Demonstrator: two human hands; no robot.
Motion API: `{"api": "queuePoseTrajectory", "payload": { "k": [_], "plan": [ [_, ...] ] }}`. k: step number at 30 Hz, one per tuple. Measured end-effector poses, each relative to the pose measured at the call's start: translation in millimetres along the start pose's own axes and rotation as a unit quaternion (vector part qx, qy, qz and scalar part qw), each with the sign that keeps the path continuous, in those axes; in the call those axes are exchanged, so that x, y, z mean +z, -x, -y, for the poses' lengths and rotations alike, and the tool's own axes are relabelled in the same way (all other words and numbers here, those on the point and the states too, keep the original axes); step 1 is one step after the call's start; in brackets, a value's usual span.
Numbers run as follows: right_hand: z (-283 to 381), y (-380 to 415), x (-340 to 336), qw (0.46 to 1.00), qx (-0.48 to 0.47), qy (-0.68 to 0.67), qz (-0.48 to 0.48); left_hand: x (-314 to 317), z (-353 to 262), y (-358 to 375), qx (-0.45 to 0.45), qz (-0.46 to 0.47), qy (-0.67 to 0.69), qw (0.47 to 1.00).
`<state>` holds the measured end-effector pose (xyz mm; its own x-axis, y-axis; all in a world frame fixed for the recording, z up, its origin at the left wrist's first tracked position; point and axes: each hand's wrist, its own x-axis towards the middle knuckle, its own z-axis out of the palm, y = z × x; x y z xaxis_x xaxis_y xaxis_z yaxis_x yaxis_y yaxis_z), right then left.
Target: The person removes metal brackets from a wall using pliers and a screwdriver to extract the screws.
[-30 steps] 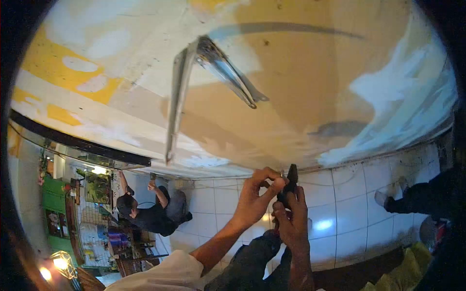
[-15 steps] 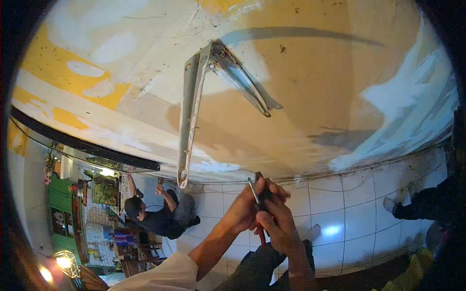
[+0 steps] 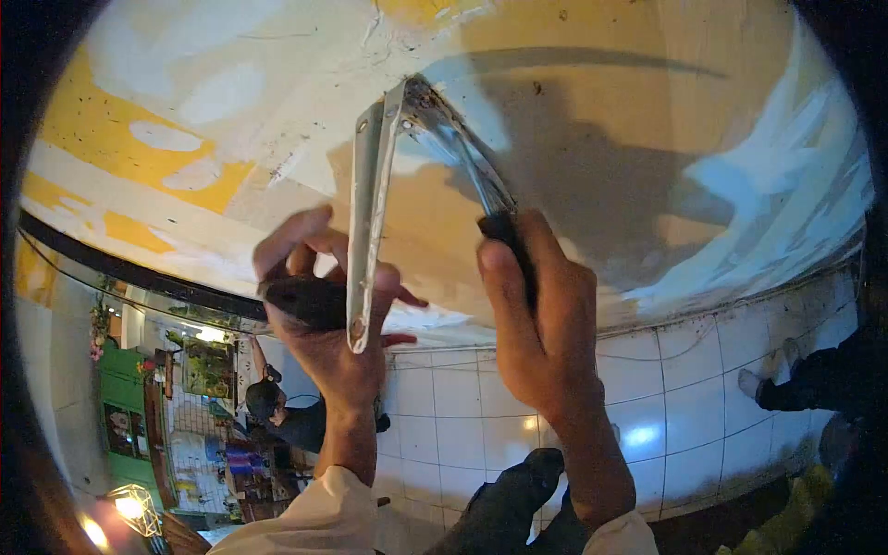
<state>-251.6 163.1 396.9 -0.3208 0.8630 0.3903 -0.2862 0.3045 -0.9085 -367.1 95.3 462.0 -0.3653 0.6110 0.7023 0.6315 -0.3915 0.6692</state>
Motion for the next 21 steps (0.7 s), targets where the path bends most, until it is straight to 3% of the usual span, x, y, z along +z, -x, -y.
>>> {"api": "queuePoseTrajectory", "payload": {
  "k": [4,6,9,12,15,21],
  "plan": [
    [5.3,-12.6,7.3,1.000,-0.020,-0.019,-0.005,0.1,4.5,-21.9,0.182,0.066,-0.055,0.980],
    [8.4,-13.1,6.9,0.999,-0.031,-0.020,0.003,6.0,2.5,-26.1,0.220,0.043,-0.086,0.971],
    [11.1,-14.5,1.3,0.998,0.023,-0.041,0.037,2.6,-4.1,-35.7,0.302,0.048,-0.237,0.922],
    [9.0,-16.7,1.8,0.997,-0.009,-0.069,0.018,-1.1,-0.7,-35.0,0.299,0.033,-0.252,0.920],
    [12.9,-17.4,1.4,0.996,0.032,-0.072,0.031,3.9,-0.4,-35.8,0.299,0.012,-0.245,0.922],
    [2.6,-14.1,20.6,0.993,0.011,-0.114,-0.027,4.6,-2.5,-32.3,0.283,0.010,-0.253,0.925]
  ]
}}
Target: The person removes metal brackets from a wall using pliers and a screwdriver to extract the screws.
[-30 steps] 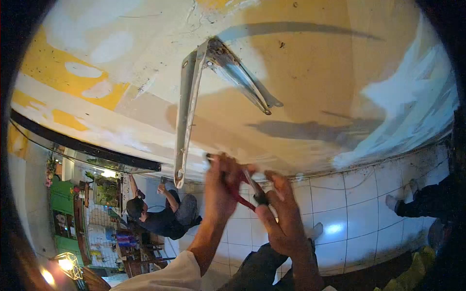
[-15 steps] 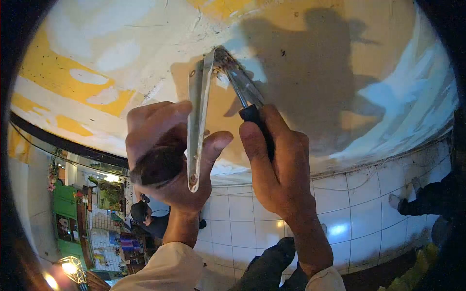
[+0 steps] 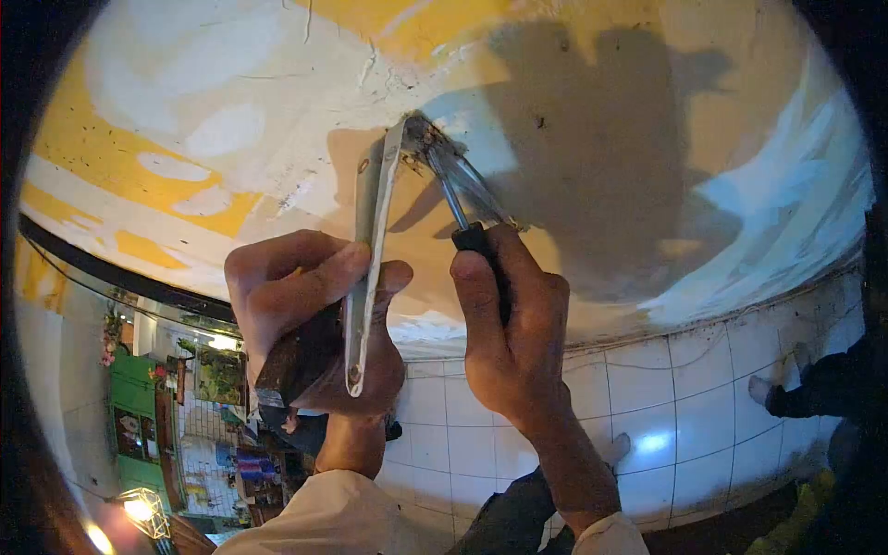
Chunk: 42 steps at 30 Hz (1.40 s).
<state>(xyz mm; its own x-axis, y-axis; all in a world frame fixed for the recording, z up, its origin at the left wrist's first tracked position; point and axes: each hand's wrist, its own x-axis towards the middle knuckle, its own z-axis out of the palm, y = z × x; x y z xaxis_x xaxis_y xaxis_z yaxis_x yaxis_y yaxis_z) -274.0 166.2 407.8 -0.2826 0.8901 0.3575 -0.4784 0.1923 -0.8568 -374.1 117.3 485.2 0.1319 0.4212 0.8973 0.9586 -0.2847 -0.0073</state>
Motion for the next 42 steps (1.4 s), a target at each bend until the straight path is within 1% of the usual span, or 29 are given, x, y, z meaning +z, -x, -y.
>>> {"api": "queuePoseTrajectory", "payload": {
  "k": [3,6,9,12,16,18,21,26,30,31,33,35,39,42],
  "plan": [
    [-2.6,1.0,1.8,0.999,-0.022,0.019,-0.013,-0.3,-2.1,1.0,-0.010,0.006,-0.003,1.000],
    [-6.7,2.7,4.8,0.999,-0.021,0.040,-0.018,-1.4,-2.0,1.4,-0.002,0.018,-0.020,1.000],
    [-7.2,2.3,8.2,0.995,-0.053,0.071,-0.044,0.2,-2.3,1.8,-0.003,0.012,-0.023,1.000],
    [-13.8,1.2,11.3,0.993,-0.081,0.061,-0.059,-1.4,-1.2,2.3,0.000,0.018,-0.011,1.000],
    [-19.0,-0.2,16.0,0.985,-0.111,0.104,-0.075,-6.1,1.8,-0.8,0.008,0.037,-0.010,0.999],
    [-21.5,-1.8,15.5,0.982,-0.129,0.115,-0.081,-3.4,-0.5,-1.0,0.002,0.029,-0.009,1.000],
    [-15.2,-1.6,10.7,0.989,-0.093,0.099,-0.054,-2.3,-1.8,-1.5,-0.005,0.024,-0.012,1.000],
    [3.8,1.7,5.2,1.000,-0.006,0.012,-0.012,-4.1,1.1,-4.2,0.014,0.028,-0.020,0.999],
    [1.2,5.0,9.0,0.996,0.060,-0.066,-0.004,-4.0,-1.7,-1.3,-0.028,0.018,0.001,0.999],
    [-0.2,5.6,10.5,0.996,0.052,-0.066,-0.013,-3.4,-1.4,-0.8,-0.031,0.016,0.007,0.999],
    [-2.4,5.8,13.8,0.997,0.036,-0.066,-0.030,-2.2,1.7,-0.8,-0.009,0.016,0.003,1.000],
    [3.2,5.8,16.1,0.998,0.031,-0.030,-0.047,-2.1,1.9,-0.2,-0.004,0.017,-0.012,1.000],
    [0.1,6.9,24.4,0.997,-0.002,0.022,-0.077,-7.7,-0.7,-3.4,-0.010,0.052,-0.021,0.998],
    [-15.1,4.5,35.9,0.988,-0.079,0.070,-0.115,-9.4,0.3,-3.9,-0.019,0.061,-0.010,0.998]
  ]
}}
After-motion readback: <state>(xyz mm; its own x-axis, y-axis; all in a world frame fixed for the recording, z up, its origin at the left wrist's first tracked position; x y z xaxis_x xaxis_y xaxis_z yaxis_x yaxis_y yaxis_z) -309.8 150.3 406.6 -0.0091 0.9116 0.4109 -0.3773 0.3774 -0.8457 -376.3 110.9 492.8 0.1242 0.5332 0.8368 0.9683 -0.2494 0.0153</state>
